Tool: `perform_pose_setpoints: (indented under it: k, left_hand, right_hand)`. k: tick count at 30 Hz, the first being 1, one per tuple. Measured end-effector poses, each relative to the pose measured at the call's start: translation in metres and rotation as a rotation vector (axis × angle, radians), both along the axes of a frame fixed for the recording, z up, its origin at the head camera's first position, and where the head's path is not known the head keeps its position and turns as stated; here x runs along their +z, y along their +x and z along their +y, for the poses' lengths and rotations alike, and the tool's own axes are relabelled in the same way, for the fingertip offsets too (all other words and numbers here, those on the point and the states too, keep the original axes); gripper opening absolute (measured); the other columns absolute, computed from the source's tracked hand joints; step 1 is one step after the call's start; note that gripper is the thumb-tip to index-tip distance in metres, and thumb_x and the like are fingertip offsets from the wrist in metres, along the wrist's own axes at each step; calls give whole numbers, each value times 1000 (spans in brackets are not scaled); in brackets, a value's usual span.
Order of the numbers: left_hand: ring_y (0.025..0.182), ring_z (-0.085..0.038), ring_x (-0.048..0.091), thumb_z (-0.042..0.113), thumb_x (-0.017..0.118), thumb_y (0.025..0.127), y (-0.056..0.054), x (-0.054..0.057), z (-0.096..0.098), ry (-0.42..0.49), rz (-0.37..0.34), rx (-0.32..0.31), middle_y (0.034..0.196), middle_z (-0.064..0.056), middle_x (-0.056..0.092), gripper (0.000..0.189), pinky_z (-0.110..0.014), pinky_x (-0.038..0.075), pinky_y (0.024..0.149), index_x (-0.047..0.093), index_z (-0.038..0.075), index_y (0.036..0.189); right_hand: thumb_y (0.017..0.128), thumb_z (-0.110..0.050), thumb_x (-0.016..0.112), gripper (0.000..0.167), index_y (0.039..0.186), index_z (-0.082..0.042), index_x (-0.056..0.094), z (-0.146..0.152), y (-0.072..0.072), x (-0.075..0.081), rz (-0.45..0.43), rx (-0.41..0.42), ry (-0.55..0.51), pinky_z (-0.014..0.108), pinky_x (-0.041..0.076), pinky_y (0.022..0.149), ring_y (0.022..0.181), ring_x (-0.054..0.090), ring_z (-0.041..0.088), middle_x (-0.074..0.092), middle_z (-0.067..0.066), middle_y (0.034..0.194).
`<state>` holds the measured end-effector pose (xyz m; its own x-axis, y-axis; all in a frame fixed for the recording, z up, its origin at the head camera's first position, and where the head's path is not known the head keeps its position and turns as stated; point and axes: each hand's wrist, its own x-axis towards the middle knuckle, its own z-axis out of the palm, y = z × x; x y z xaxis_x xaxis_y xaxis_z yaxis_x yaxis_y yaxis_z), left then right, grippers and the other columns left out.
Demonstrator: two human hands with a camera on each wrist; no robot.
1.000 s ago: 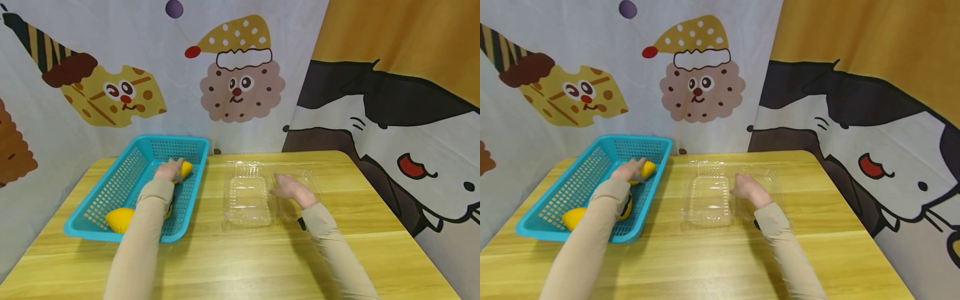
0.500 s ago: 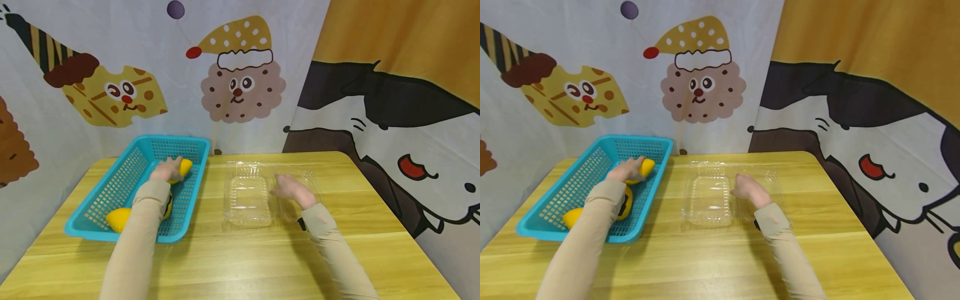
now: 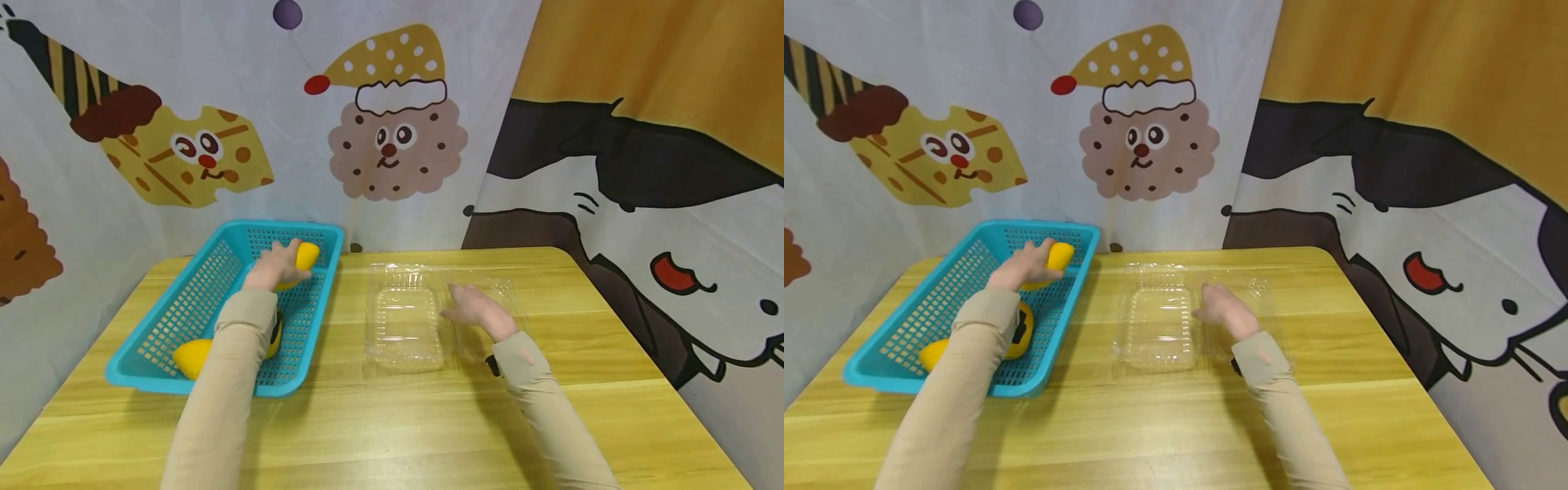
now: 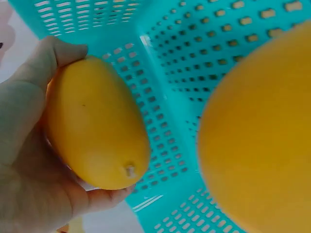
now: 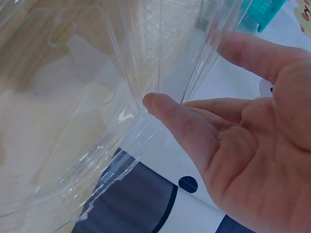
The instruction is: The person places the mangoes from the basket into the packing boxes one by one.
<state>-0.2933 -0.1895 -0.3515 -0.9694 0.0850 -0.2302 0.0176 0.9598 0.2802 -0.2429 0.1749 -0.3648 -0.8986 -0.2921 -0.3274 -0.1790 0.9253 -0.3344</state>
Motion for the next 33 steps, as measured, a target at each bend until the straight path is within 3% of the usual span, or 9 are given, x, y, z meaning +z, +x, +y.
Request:
perform_pose_setpoints:
  k: [4, 16, 27, 33]
  left_hand:
    - [116, -59, 43, 39, 56, 90, 1, 8, 4, 3, 29, -1, 145, -42, 18, 82, -65, 40, 96, 11, 5, 150]
    - [112, -56, 47, 41, 53, 88, 1, 30, 29, 31, 166, 14, 143, -41, 25, 83, -63, 42, 93, 13, 3, 150]
    - [110, -49, 52, 47, 54, 90, 1, 53, 66, 56, 133, -12, 149, -36, 18, 86, -58, 45, 94, 9, 6, 151]
    - [119, -49, 49, 50, 53, 89, -1, 56, 91, 33, 125, -43, 150, -35, 22, 88, -56, 44, 99, 9, 8, 152]
  right_hand:
    - [95, -25, 55, 72, 147, 9, 18, 0, -1, 0, -5, 1, 3, 54, 29, 113, 137, 31, 44, 29, 30, 149]
    - [96, -25, 54, 72, 146, 10, 18, 0, -2, -1, -12, 3, 7, 53, 30, 112, 137, 32, 44, 28, 30, 149]
    - [96, -26, 53, 73, 147, 9, 16, 1, -1, -1, -12, 6, 9, 54, 28, 113, 139, 29, 44, 26, 29, 151]
    - [96, -27, 53, 73, 148, 8, 16, 1, -1, -1, -18, -5, 10, 54, 27, 114, 139, 28, 43, 26, 28, 151]
